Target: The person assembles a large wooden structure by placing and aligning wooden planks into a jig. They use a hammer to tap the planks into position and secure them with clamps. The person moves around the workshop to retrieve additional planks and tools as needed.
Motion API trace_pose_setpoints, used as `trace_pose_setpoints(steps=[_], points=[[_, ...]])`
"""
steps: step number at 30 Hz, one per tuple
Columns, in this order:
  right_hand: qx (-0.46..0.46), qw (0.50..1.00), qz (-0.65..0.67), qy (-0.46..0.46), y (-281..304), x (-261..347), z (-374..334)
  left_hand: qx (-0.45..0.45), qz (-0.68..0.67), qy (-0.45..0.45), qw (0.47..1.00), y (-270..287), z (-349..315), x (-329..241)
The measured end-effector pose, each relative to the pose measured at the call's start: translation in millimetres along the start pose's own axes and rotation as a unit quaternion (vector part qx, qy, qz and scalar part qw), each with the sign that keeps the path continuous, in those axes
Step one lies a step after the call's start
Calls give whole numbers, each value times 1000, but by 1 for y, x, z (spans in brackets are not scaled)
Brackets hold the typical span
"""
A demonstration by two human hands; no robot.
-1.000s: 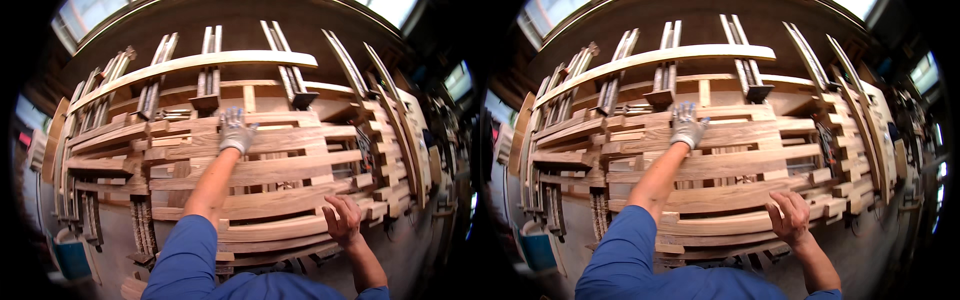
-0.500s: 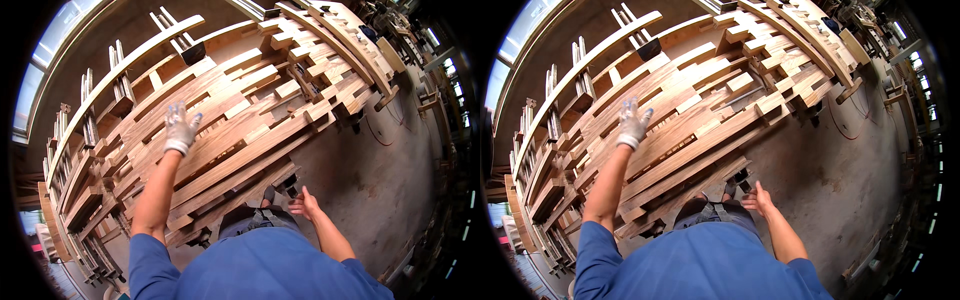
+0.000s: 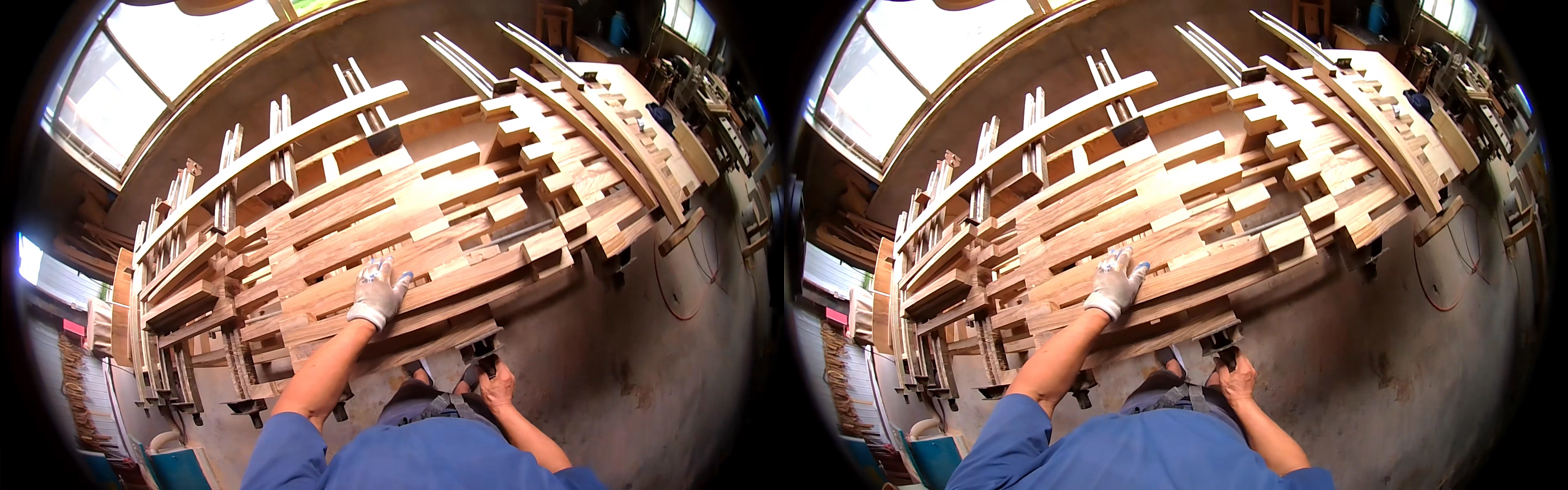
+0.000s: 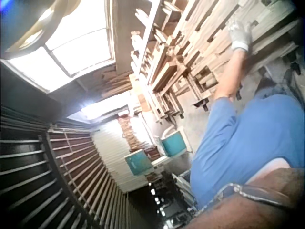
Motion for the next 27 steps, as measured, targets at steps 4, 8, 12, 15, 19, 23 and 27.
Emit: trace_pose_setpoints(steps=[4,8,12,15,19,23,27], points=[[221,729,467,-449,0,-44,7,2,12,14,1000,-1,2,-9],[169,836,396,-340,-12,-62,6,8,16,9,1000,1,5,-18],[29,993,-112,-29,13,-6,9,23,-13,16,1000,6,-1,-11],[200,935,200,-215,14,-20,15,19,-5,20,1000,8,-1,-13],[245,773,423,-405,-12,-78,11,12,-6,5,1000,5,3,-15],[101,988,45,-112,-15,-53,14,16,0,9,1000,9,2,-14],[80,993,-70,-56,29,12,19,3,14,11,1000,8,-4,-7]])
Point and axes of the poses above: each hand's wrist, its own z-axis towards the middle knuckle, its own y-axis out of the back of the hand, x = y × z, the point moved 2 cm from there along z, towards the middle knuckle, and after that the axes turned 5 degrees about -z, right-handed, at the moved point
